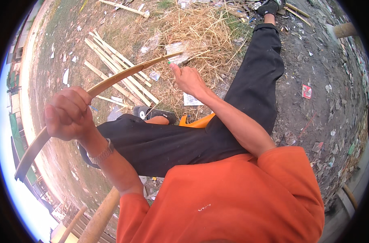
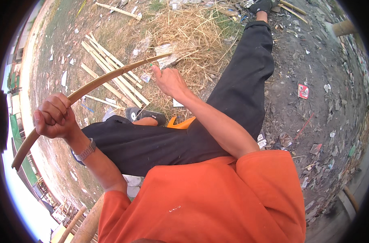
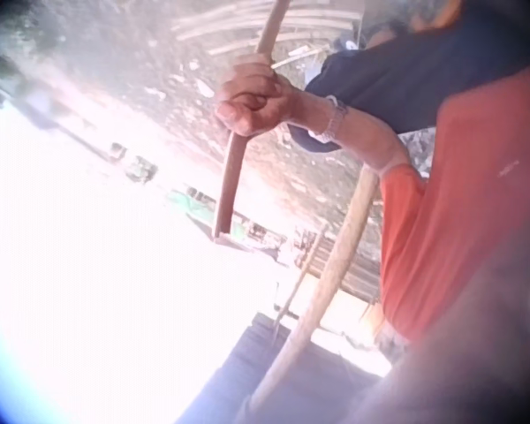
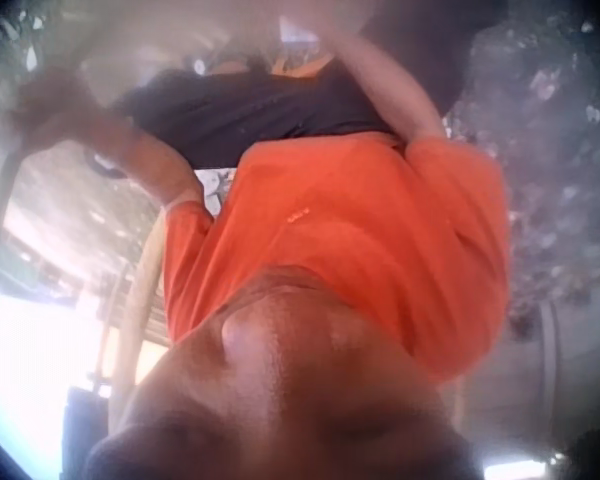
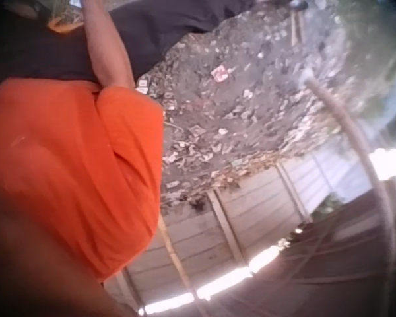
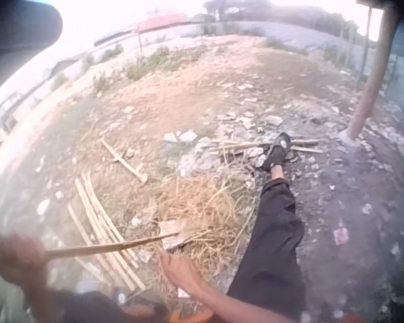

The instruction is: The person sits on the ground and uses a green utility knife to shave the surface of a long bamboo stick. They hold the stick with their left hand and scrape along its length with the knife in their right hand, creating thin shavings.

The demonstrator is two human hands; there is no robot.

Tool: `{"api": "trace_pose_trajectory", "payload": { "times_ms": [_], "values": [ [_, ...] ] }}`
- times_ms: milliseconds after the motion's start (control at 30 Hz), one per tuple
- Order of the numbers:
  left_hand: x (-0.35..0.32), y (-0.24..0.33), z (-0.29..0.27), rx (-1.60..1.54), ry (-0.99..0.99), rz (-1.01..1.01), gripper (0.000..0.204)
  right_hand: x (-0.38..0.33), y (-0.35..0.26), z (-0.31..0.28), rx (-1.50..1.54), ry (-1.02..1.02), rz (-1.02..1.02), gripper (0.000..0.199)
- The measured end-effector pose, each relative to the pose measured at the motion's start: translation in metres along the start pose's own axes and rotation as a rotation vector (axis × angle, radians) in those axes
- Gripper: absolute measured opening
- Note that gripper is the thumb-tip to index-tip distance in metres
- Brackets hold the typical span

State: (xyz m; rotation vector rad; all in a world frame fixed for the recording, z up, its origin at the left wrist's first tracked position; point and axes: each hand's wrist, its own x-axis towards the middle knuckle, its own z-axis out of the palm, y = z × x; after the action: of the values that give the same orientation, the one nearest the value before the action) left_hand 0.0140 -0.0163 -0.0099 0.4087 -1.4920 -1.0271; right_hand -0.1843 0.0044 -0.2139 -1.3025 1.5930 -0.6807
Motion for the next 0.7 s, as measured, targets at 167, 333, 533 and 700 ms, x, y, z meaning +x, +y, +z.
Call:
{"api": "trace_pose_trajectory", "payload": {
  "times_ms": [167, 333, 533, 700],
  "values": [
    [0.004, 0.000, 0.003, -0.028, -0.004, 0.006, 0.045, -0.005, 0.007, 0.011, 0.092, 0.049, -0.049, 0.074],
    [0.005, -0.002, -0.005, -0.007, 0.112, 0.009, 0.046, 0.002, 0.008, 0.014, 0.045, 0.024, -0.012, 0.073],
    [0.003, -0.002, 0.001, -0.063, 0.007, 0.027, 0.045, 0.002, 0.013, 0.008, 0.028, 0.042, 0.024, 0.075],
    [0.005, -0.003, 0.006, -0.027, 0.037, 0.030, 0.043, -0.004, 0.010, 0.010, 0.005, 0.005, -0.009, 0.077]
  ]
}}
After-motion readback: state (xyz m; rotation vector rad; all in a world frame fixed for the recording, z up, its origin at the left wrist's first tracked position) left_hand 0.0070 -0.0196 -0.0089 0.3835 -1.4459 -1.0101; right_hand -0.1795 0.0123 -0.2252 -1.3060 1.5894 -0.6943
